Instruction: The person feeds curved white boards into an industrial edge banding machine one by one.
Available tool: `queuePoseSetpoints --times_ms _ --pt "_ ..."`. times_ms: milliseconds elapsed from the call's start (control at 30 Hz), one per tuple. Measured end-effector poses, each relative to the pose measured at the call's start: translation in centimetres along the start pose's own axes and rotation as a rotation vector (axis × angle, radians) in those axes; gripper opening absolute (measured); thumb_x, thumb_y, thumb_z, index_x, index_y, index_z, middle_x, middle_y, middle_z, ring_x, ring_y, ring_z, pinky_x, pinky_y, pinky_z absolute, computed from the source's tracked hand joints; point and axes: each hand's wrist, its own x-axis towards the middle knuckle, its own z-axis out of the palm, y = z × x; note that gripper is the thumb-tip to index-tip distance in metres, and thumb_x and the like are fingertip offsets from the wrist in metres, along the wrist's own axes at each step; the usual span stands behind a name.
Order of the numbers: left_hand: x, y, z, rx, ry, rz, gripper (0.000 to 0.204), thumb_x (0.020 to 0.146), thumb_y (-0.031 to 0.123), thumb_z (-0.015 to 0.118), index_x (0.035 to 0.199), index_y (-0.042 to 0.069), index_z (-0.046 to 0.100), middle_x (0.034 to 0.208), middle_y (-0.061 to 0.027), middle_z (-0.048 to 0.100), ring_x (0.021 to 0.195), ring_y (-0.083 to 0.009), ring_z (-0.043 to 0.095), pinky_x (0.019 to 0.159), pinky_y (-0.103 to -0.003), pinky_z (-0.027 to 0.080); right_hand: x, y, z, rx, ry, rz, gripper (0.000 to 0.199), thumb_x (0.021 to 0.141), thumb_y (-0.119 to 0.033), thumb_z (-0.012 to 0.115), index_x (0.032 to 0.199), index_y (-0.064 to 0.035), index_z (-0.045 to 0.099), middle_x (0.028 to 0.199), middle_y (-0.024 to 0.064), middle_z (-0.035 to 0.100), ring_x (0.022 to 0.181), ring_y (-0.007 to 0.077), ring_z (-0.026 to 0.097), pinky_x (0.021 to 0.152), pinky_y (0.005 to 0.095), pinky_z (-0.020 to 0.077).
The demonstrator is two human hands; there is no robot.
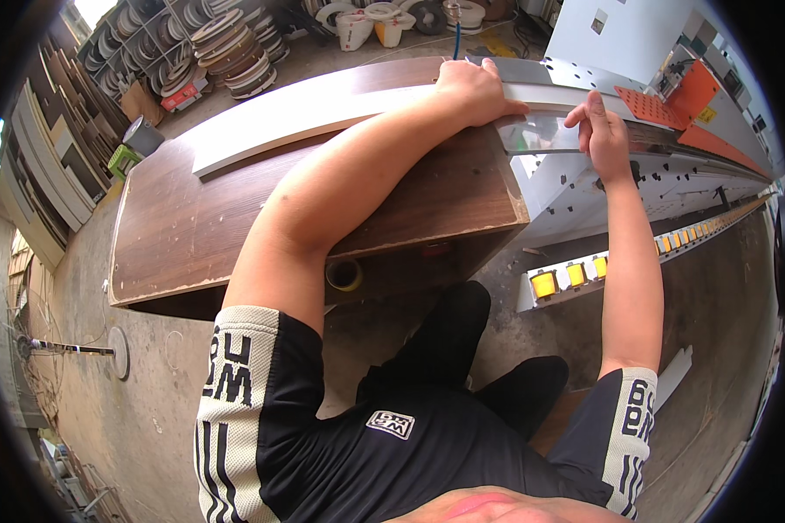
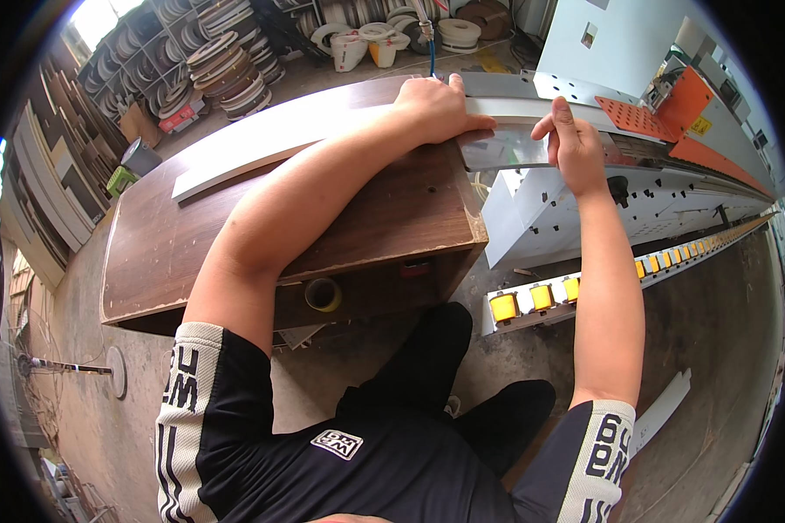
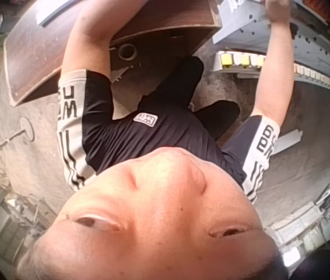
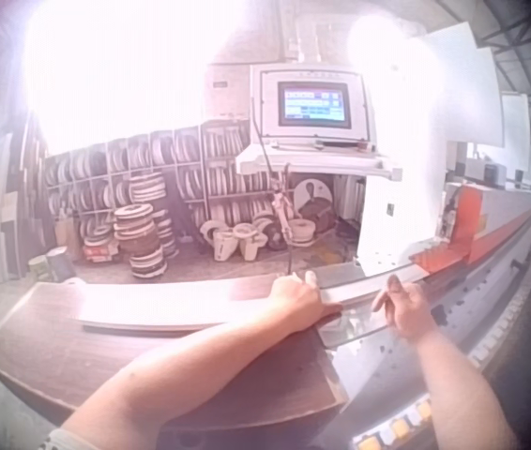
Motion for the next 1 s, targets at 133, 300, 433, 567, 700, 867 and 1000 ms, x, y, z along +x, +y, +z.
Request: queuePoseSetpoints --times_ms 133,300,433,567,700,867,1000 --pt "0.1 0.3 0.2 0.005 0.024 0.004 0.117 0.09 0.094 0.053 0.135 -0.015 0.059 0.107 -0.0245 0.081 0.103 -0.037 0.081 0.088 -0.044 0.063 -0.3 -0.4 0.7 -0.094 0.144 -0.112 0.07 0.113 -0.064 0.051 0.088 -0.0056 0.081 0.057 -0.0013 0.056 0.055 0.0077 0.054 0.056 0.0267 0.0408" --pt "-0.2 -0.1 0.4 -0.007 0.077 0.02 0.109 0.091 0.09 0.058 0.13 -0.012 0.062 0.11 -0.026 0.08 0.105 -0.0376 0.08 0.09 -0.045 0.063 -1.4 -4.9 0.7 -0.121 0.176 -0.206 0.042 0.114 -0.046 0.06 0.128 -0.0112 0.079 0.068 0.0003 0.065 0.065 0.0072 0.06 0.064 0.0269 0.0489" --pt "0.0 -0.1 0.5 0.003 0.068 0.041 0.106 0.095 0.085 0.057 0.135 -0.013 0.059 0.111 -0.0269 0.08 0.105 -0.0396 0.08 0.088 -0.048 0.062 -8.0 -7.4 -1.0 -0.209 0.315 -0.427 0.034 0.115 -0.026 0.06 0.146 -0.0128 0.067 0.08 0.0038 0.075 0.072 0.0115 0.067 0.073 0.0283 0.0558" --pt "0.4 0.8 0.0 0.005 -0.021 0.005 0.11 0.093 0.088 0.056 0.14 -0.011 0.057 0.117 -0.0249 0.079 0.111 -0.0373 0.079 0.094 -0.046 0.061 -19.5 -4.4 -4.2 -0.341 0.572 -0.437 0.038 0.118 -0.013 0.05 0.153 0.0022 0.052 0.108 0.0125 0.081 0.091 0.0145 0.07 0.088 0.0304 0.0566" --pt "-0.9 1.4 -1.4 -0.022 -0.003 -0.009 0.09 0.097 0.074 0.062 0.139 -0.006 0.059 0.122 -0.0284 0.077 0.118 -0.0427 0.075 0.1 -0.049 0.059 -34.8 3.6 -3.9 -0.404 0.797 0.096 0.054 0.11 -0.019 0.065 0.158 0.002 0.047 0.137 0.0195 0.075 0.114 0.0259 0.075 0.103 0.0391 0.0562" --pt "1.6 -0.7 2.4 0.076 0.078 0.03 0.094 0.1 0.077 0.054 0.152 -0.002 0.051 0.12 -0.0279 0.078 0.118 -0.0446 0.073 0.099 -0.052 0.057 -59.8 11.0 5.7 -0.724 0.003 1.081 0.102 0.098 -0.075 0.062 0.173 -0.0122 0.034 0.182 0.0202 0.02 0.165 0.0436 0.027 0.132 0.0517 0.0291" --pt "3.4 -3.4 3.9 0.155 0.063 0.103 0.105 0.103 0.082 0.042 0.164 -0.004 0.041 0.127 -0.0333 0.074 0.118 -0.0486 0.072 0.1 -0.057 0.055 -63.3 6.5 6.1 -0.439 0.137 1.213 0.103 0.097 -0.074 0.063 0.176 -0.0192 0.027 0.183 0.0196 0.017 0.167 0.0409 0.021 0.134 0.0496 0.0275"
